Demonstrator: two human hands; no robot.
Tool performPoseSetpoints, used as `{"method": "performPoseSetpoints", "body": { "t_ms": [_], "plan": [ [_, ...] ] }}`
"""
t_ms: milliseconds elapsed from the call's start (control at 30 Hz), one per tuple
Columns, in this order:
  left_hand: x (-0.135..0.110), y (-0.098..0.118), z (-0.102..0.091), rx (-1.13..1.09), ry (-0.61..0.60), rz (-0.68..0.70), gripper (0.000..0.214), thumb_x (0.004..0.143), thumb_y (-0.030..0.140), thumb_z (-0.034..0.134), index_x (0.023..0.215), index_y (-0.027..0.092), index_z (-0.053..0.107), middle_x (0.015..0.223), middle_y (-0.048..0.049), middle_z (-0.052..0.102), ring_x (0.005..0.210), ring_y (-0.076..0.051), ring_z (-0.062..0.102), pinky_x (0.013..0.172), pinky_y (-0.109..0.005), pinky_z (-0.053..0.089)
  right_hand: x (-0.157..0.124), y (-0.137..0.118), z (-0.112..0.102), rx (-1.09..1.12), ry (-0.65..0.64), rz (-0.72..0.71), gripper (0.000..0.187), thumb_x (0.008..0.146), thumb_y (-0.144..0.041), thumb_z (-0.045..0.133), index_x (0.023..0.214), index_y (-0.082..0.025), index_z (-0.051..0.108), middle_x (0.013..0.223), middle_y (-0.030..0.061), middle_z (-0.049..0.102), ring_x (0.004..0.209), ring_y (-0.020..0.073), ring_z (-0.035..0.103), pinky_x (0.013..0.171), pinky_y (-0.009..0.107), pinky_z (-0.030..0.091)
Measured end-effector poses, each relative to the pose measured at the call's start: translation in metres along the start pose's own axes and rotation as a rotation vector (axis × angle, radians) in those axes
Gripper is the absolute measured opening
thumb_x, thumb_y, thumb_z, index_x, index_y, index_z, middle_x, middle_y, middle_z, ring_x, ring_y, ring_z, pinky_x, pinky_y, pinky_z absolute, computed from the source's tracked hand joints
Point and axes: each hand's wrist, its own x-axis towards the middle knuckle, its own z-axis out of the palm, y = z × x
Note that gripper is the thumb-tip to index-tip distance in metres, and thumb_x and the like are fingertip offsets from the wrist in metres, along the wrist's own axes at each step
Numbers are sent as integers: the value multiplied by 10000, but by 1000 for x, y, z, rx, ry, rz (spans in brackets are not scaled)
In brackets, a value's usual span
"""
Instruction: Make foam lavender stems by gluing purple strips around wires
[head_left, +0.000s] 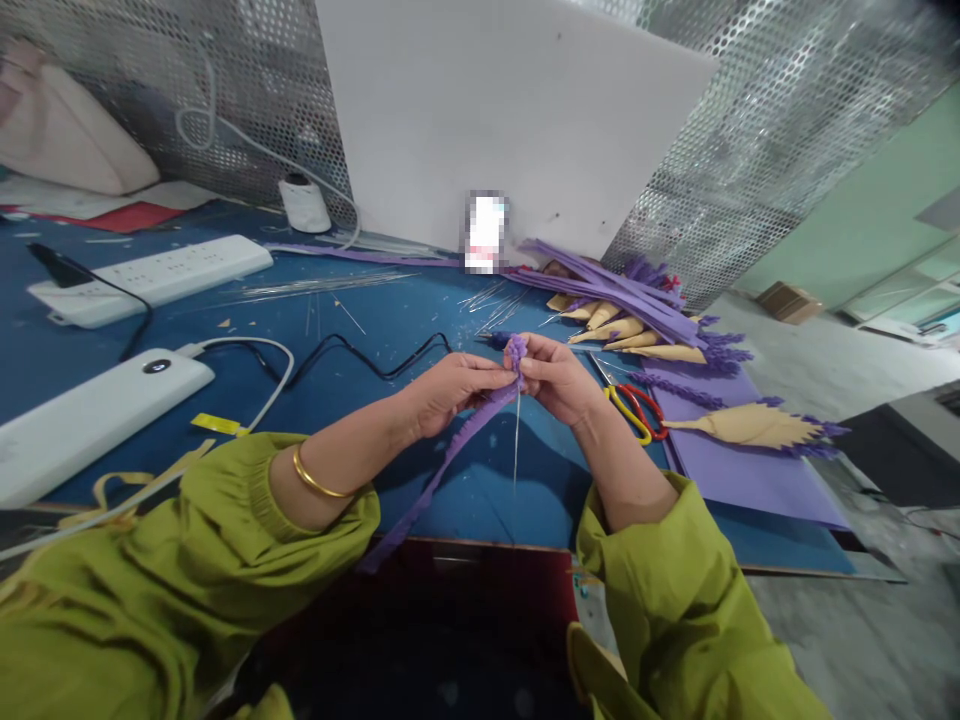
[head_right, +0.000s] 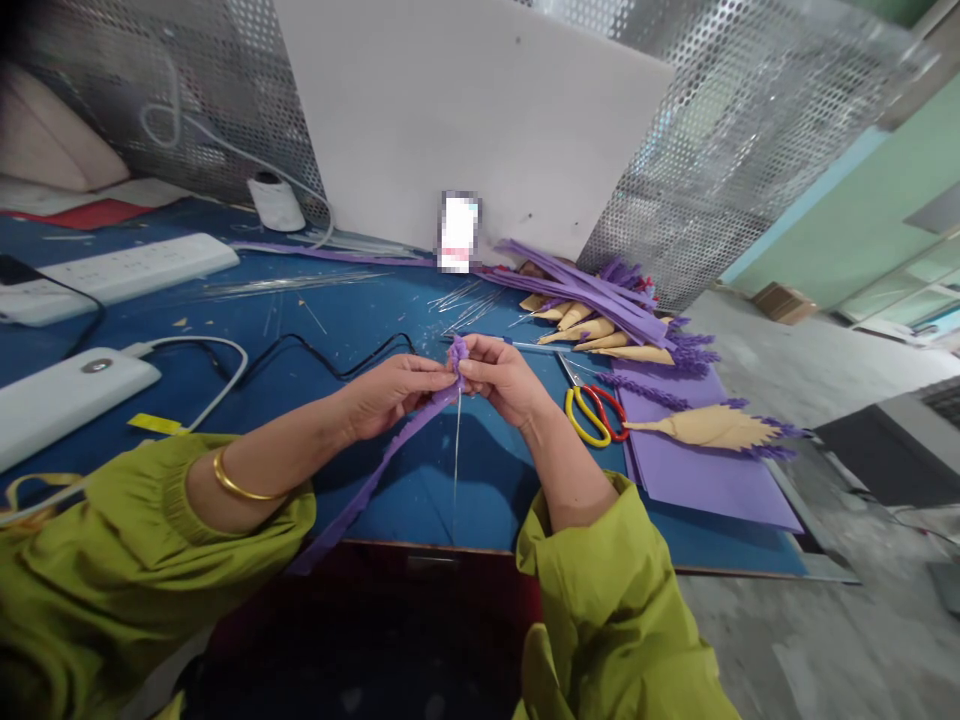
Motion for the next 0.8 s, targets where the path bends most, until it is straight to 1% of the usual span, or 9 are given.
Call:
{"method": "performPoseSetpoints", "body": {
  "t_ms": [67, 133, 200, 267, 400, 567, 700, 800],
  "plan": [
    [0, 1, -2, 5, -19, -14, 240, 698, 358, 742, 791, 137, 753, 684, -33, 638, 601, -102, 511, 569, -240, 349, -1, -1, 0, 7, -1, 0, 263, 641, -307, 820, 793, -177, 651, 718, -18, 602, 504, 63, 426, 486, 213, 371],
    [0, 1, -4, 11, -34, -16, 220, 708, 352, 731, 754, 137, 745, 666, -31, 625, 599, -105, 510, 563, -239, 347, -1, -2, 0, 21, -10, -1, 246, 653, -294, 810, 792, -174, 646, 714, -20, 599, 492, 57, 409, 484, 214, 363],
    [1, 0, -5, 31, -41, -5, 201, 714, 341, 722, 720, 141, 737, 649, -26, 616, 598, -105, 509, 567, -238, 350, -2, -3, 0, 32, -9, 6, 231, 660, -280, 800, 791, -175, 641, 715, -21, 600, 490, 56, 410, 485, 214, 362],
    [2, -1, -5, 69, -39, 13, 190, 712, 332, 723, 725, 144, 742, 641, -21, 616, 592, -101, 505, 573, -237, 354, -2, -3, -1, 28, 2, 21, 228, 659, -279, 795, 786, -175, 635, 716, -20, 603, 494, 60, 421, 487, 216, 363],
    [3, -1, -3, 149, 4, 69, 178, 697, 313, 721, 744, 145, 757, 639, -14, 622, 562, -84, 471, 564, -234, 339, -1, -5, 0, -4, 16, 81, 242, 640, -298, 791, 754, -166, 624, 670, -27, 580, 484, 62, 418, 480, 221, 354],
    [1, 0, 1, 207, 53, 71, 169, 680, 307, 711, 653, 142, 728, 553, 15, 553, 513, -72, 398, 518, -234, 288, -2, -7, 0, -79, 33, 173, 245, 603, -286, 790, 726, -160, 620, 594, -34, 560, 478, 72, 432, 482, 221, 349],
    [0, 0, 3, 177, 82, 53, 197, 665, 301, 711, 548, 154, 653, 499, 35, 492, 490, -71, 374, 500, -232, 280, -3, -8, 2, -174, 76, 150, 237, 603, -273, 785, 755, -148, 653, 576, -41, 553, 466, 59, 387, 487, 220, 327],
    [0, -1, 4, 143, 103, 33, 215, 661, 298, 704, 519, 160, 618, 480, 41, 476, 467, -68, 368, 486, -230, 283, -2, -7, 3, -221, 96, 125, 238, 604, -272, 786, 767, -142, 671, 596, -37, 566, 492, 63, 408, 499, 220, 319]
  ]
}}
